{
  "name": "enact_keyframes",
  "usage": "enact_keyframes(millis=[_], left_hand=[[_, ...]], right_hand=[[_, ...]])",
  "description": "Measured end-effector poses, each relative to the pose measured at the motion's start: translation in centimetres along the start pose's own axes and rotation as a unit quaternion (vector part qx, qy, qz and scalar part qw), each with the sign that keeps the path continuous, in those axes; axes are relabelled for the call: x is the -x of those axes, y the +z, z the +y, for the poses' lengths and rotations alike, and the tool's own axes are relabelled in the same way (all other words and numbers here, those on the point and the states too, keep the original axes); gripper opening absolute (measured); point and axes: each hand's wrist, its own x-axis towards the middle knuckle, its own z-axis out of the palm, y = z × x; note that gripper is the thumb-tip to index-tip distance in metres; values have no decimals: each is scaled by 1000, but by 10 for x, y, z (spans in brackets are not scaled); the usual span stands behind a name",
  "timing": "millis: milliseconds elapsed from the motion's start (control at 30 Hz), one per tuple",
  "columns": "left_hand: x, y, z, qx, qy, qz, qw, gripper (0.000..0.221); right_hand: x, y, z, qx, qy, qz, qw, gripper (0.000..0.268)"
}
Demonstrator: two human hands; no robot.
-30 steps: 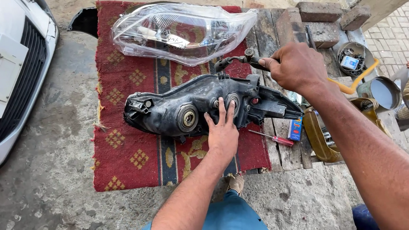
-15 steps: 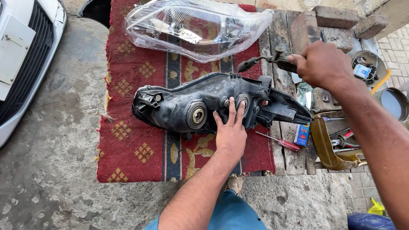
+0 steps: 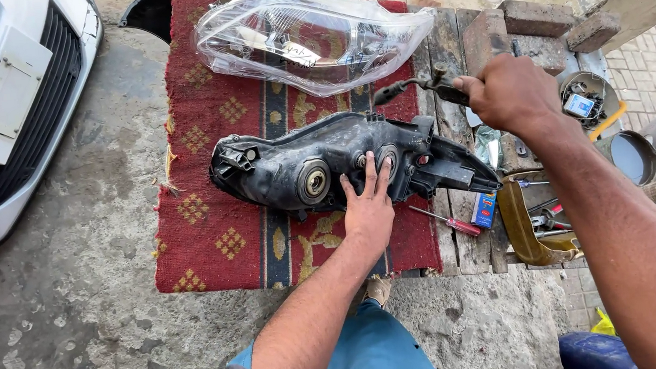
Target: Disassembling and repairing a car headlight assembly using a screwdriver and plastic welding tool on a workbench.
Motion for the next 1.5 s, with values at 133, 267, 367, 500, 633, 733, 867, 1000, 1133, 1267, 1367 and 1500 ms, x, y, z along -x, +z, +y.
enact_keyframes(millis=[133,267,367,500,633,733,867,1000,1133,1267,1367,1500], left_hand=[[7,7,4,19,-13,61,998,54],[5,8,4,21,-13,56,998,55],[3,8,5,21,-13,54,998,56],[4,8,4,19,-11,55,998,57],[7,6,4,17,-14,55,998,58],[5,7,4,18,-11,51,998,58],[3,8,4,19,-10,53,998,58],[4,7,3,14,-11,50,999,56],[5,4,4,20,-12,49,999,55],[3,5,3,16,-8,44,999,52],[6,3,2,19,-6,42,999,50],[12,-3,1,15,-4,31,999,48]], right_hand=[[-5,10,-6,-16,-42,36,998,45],[-8,19,-13,-26,-58,29,998,42],[4,15,-27,-34,-65,28,997,42],[14,15,-39,-43,-87,28,995,42],[33,0,-60,-57,-93,18,994,41],[40,-4,-66,-77,-100,13,992,37],[45,1,-74,-84,-109,2,990,34],[52,7,-85,-103,-122,8,987,32],[55,13,-94,-103,-139,17,985,31],[60,15,-104,-126,-155,25,980,31],[61,18,-110,-126,-172,34,977,31],[68,15,-119,-123,-188,35,974,32]])
